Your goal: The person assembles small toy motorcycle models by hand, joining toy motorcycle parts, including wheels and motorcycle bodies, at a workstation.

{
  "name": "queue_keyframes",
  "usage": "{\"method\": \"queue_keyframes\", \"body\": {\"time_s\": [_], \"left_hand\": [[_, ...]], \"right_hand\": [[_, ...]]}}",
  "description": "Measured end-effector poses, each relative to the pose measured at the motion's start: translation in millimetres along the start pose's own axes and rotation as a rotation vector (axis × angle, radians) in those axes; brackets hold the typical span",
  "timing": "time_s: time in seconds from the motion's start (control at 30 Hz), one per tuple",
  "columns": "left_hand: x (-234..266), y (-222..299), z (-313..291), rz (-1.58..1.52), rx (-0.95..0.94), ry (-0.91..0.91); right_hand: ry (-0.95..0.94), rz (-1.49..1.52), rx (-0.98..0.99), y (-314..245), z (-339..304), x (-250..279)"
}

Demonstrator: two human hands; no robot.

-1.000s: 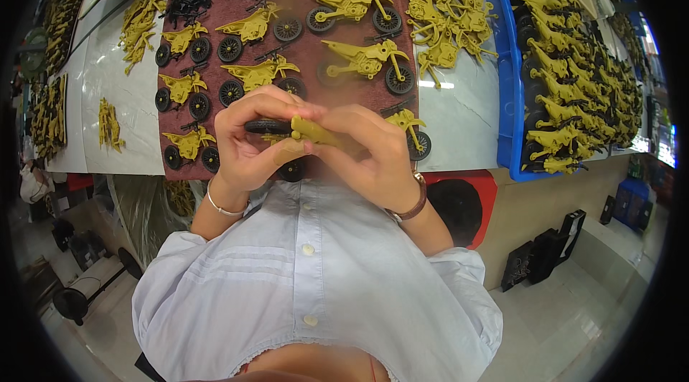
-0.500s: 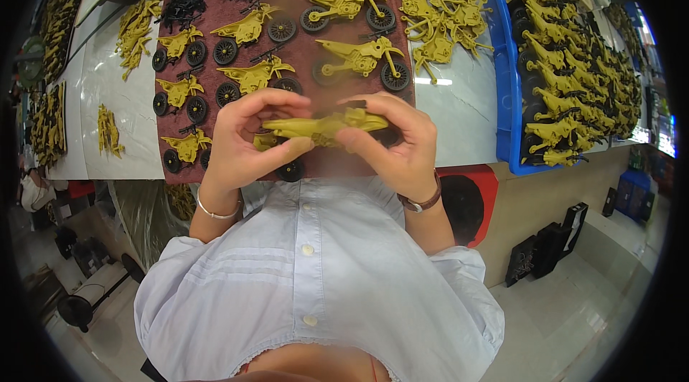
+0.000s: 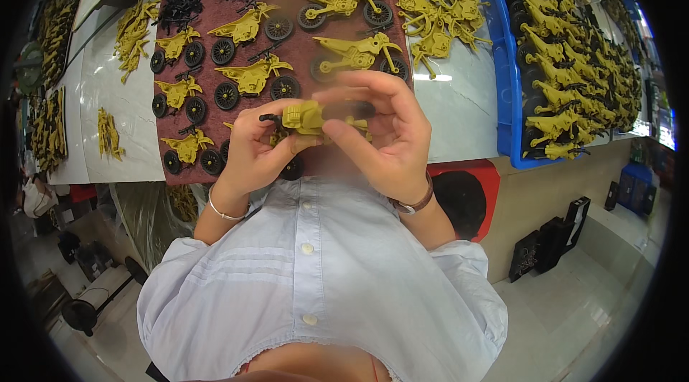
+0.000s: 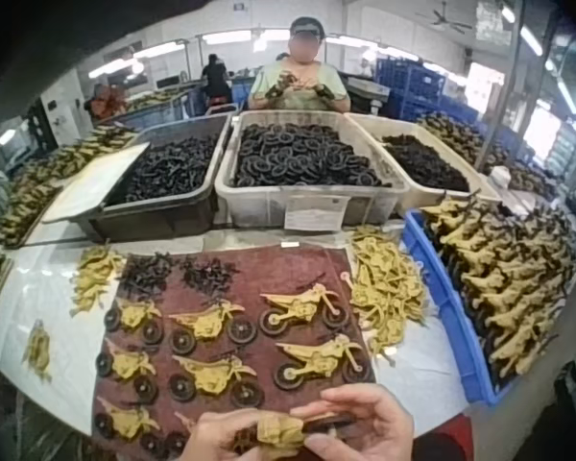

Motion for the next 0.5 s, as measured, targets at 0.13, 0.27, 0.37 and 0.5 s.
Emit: {"method": "queue_keyframes", "body": {"time_s": [0.13,0.27,0.37,0.5], "left_hand": [[3,9,1,0.217,-0.091,0.019],[2,-4,-3,0.117,-0.039,-0.013],[-1,-18,-4,-0.266,0.093,-0.004],[0,-18,-1,-0.413,0.084,-0.02]], "right_hand": [[0.018,0.044,0.011,1,-2,0],[0.015,0.038,-0.002,4,1,3],[-0.01,0.133,-0.051,12,5,-1],[-0.02,0.165,0.014,7,5,-2]]}}
Point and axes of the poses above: each hand's wrist, its own z-axis towards the middle knuckle, its own x-axis out of the back of the hand, y = z × x, the point moved 10 cm from there along z, towards the middle knuckle, and after that the axes turned 1 degree about -z, right-handed, at the moved point
